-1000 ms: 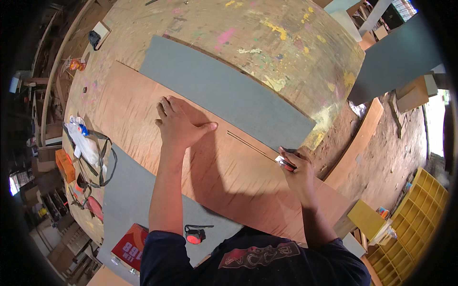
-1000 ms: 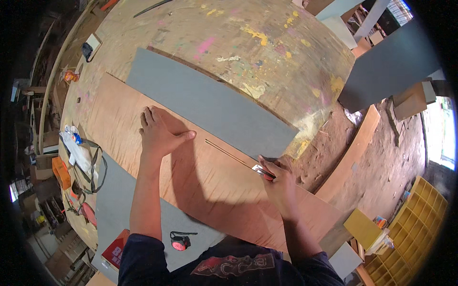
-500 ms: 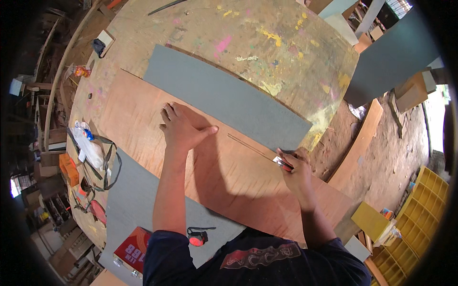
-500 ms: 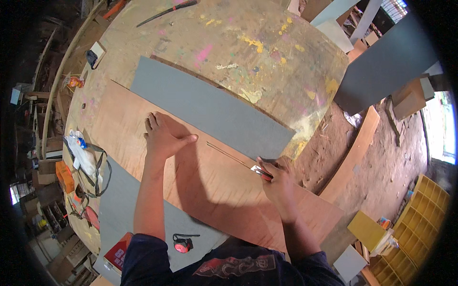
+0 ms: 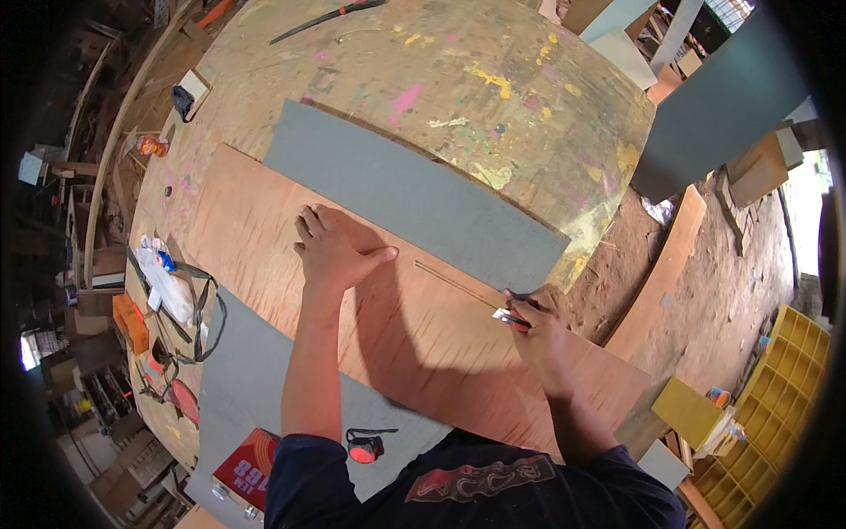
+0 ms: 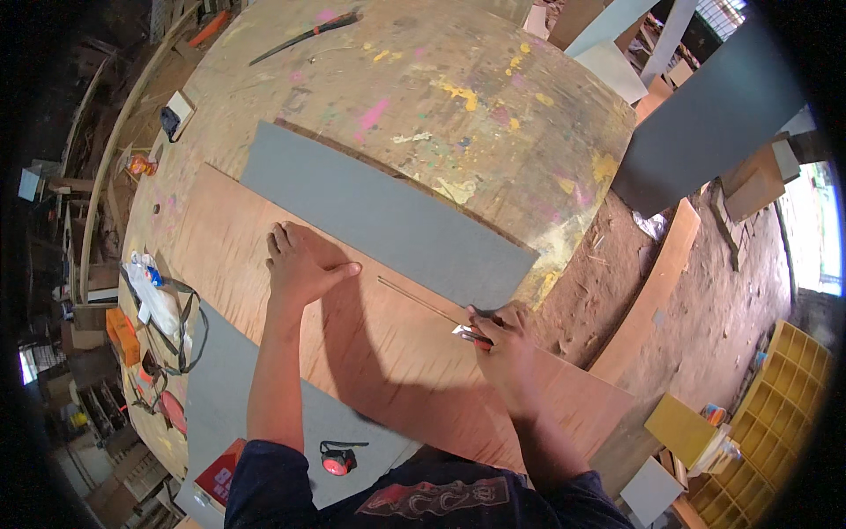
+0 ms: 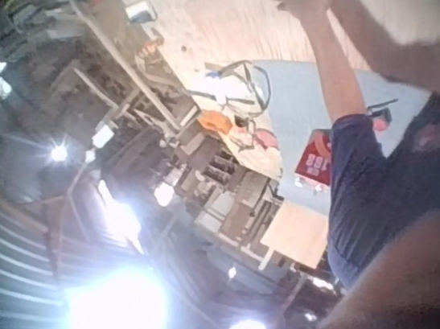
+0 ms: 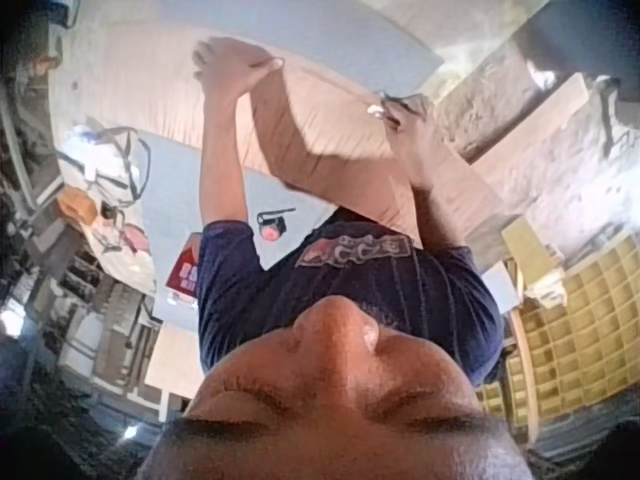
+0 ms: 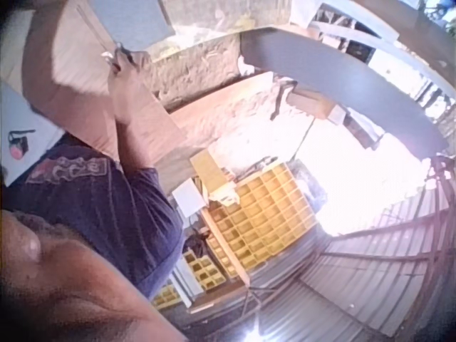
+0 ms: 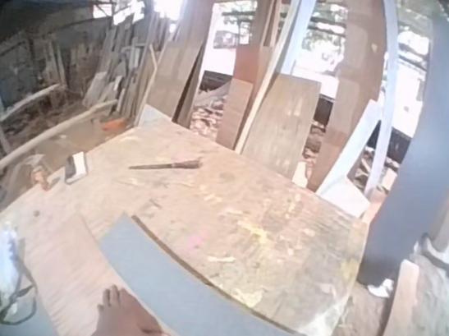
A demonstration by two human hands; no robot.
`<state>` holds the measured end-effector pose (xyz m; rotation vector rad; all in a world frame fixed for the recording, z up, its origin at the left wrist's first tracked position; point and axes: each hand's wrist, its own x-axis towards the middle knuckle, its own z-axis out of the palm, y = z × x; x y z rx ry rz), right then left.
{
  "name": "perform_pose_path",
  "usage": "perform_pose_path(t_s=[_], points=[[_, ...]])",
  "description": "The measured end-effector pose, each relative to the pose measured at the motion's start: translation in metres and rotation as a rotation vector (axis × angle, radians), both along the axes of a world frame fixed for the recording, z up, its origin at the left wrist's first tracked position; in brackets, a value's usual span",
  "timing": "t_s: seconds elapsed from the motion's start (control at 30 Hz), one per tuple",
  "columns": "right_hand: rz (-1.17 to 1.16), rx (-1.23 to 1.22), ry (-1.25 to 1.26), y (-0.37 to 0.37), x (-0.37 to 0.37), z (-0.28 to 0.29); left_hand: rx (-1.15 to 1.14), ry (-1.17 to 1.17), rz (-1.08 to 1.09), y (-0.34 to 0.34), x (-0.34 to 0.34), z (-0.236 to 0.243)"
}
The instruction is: The person uses a utility knife to score a thin piece of wood veneer, breaks off a piece by hand, and then positions and smooths a large piece of grey laminate onto a larger wooden panel.
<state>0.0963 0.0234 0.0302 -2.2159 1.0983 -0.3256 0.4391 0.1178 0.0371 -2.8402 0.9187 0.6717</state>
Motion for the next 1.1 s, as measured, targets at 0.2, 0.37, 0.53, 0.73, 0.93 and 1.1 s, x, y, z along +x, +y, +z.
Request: perform_pose_path(t_s=[0.2,0.37,0.53,0.73,0.93,1.1], points=[[0.009,0.014,0.007,0.000,-0.004,-0.007,-0.024,0.006,0.001,0.003,0.002,-0.007],[0.000,0.031,-0.001,0.002,-0.003,-0.006,0.003,0.006,-0.012,0.001,0.002,-0.009],[0.009,0.070,0.010,-0.003,0.000,0.002,-0.024,0.007,0.003,0.001,0.002,-0.008],[-0.009,0.105,-0.016,-0.005,0.002,0.008,0.010,0.042,0.047,-0.006,0.000,-0.002],[0.010,0.087,-0.016,-0.005,0.001,0.005,0.043,0.041,0.038,-0.007,-0.001,0.004],[0.037,0.070,-0.006,-0.004,-0.003,-0.001,0.046,0.028,0.028,-0.006,-0.001,0.001]])
